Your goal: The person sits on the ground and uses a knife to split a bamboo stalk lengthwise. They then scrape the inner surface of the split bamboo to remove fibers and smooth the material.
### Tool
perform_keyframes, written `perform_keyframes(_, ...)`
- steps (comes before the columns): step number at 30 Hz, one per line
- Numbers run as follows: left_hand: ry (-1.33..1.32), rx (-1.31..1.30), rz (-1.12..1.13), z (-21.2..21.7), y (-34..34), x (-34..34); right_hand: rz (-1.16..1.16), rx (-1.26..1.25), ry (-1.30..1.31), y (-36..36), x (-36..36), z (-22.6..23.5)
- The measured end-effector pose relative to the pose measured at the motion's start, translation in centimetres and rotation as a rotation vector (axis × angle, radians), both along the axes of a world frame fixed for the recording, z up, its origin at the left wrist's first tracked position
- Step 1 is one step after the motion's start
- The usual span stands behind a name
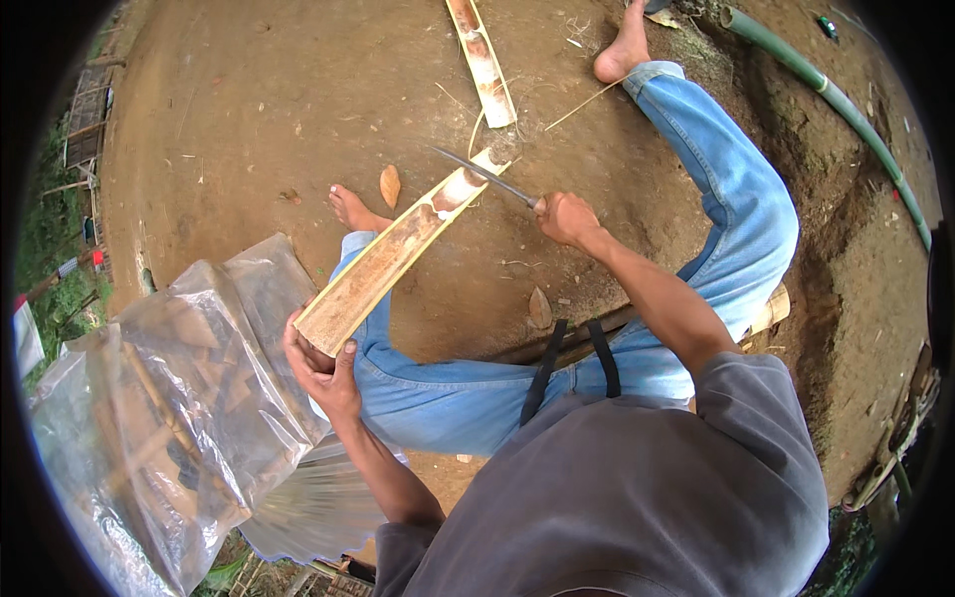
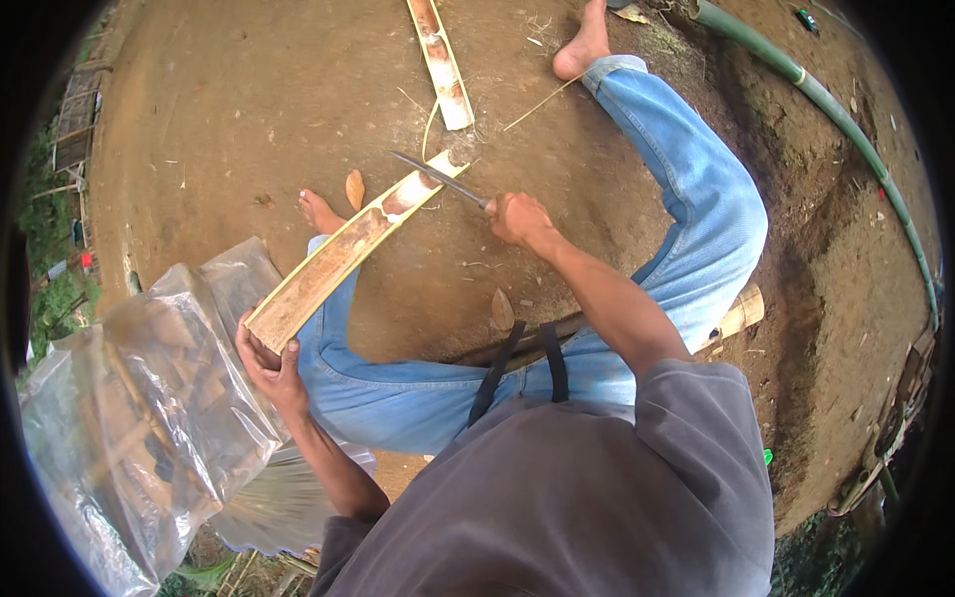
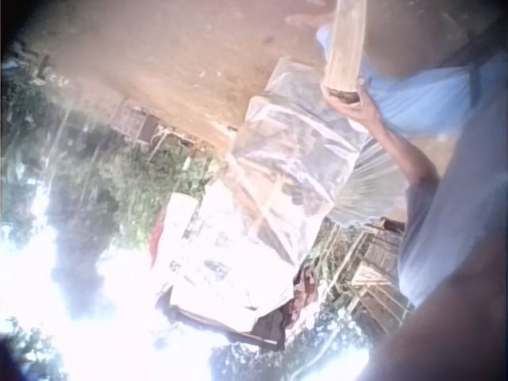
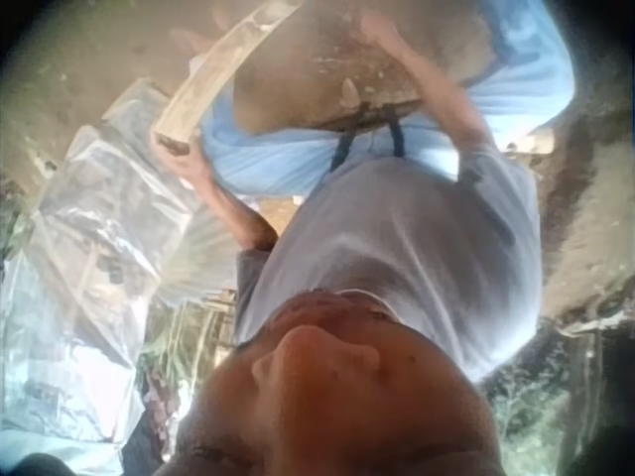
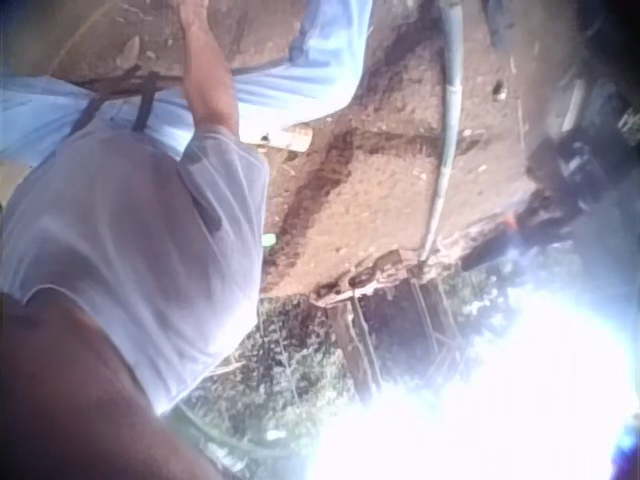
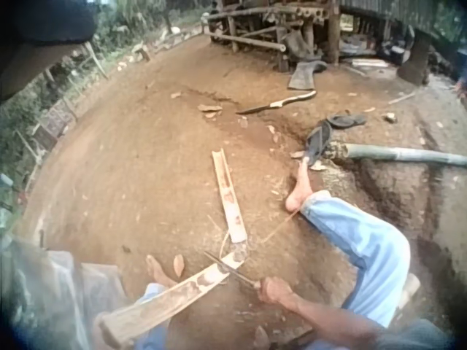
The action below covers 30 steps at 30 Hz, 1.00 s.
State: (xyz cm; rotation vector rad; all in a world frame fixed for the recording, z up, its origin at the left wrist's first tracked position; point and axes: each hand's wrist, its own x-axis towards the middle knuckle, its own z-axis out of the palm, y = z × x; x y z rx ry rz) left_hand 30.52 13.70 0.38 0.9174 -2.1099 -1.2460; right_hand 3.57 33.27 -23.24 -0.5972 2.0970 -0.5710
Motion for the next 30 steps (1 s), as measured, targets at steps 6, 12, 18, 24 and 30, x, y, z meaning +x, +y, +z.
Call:
perform_keyframes(6, -0.005, -0.006, 0.026, 0.1, -0.3, -0.2, -0.044, 0.063, 0.008, 1.1, -0.6, -3.8)
perform_keyframes(12, 0.073, 0.036, 0.058, -0.9, -1.4, -0.1, -0.028, 0.060, -0.037, 2.3, -0.2, -2.6)
perform_keyframes(18, 0.184, -0.069, -0.149, 3.7, -4.7, -5.0, -0.174, 0.025, -0.126, 3.6, -1.3, 0.9)
perform_keyframes(24, 0.290, 0.274, -0.166, 0.9, -9.5, -15.1, -0.419, -0.184, -0.230, 6.0, 0.0, 2.2)
perform_keyframes(30, -0.361, 0.417, 0.298, -18.8, -2.1, -10.2, -0.442, -0.119, -0.195, 7.7, -0.2, 1.8)
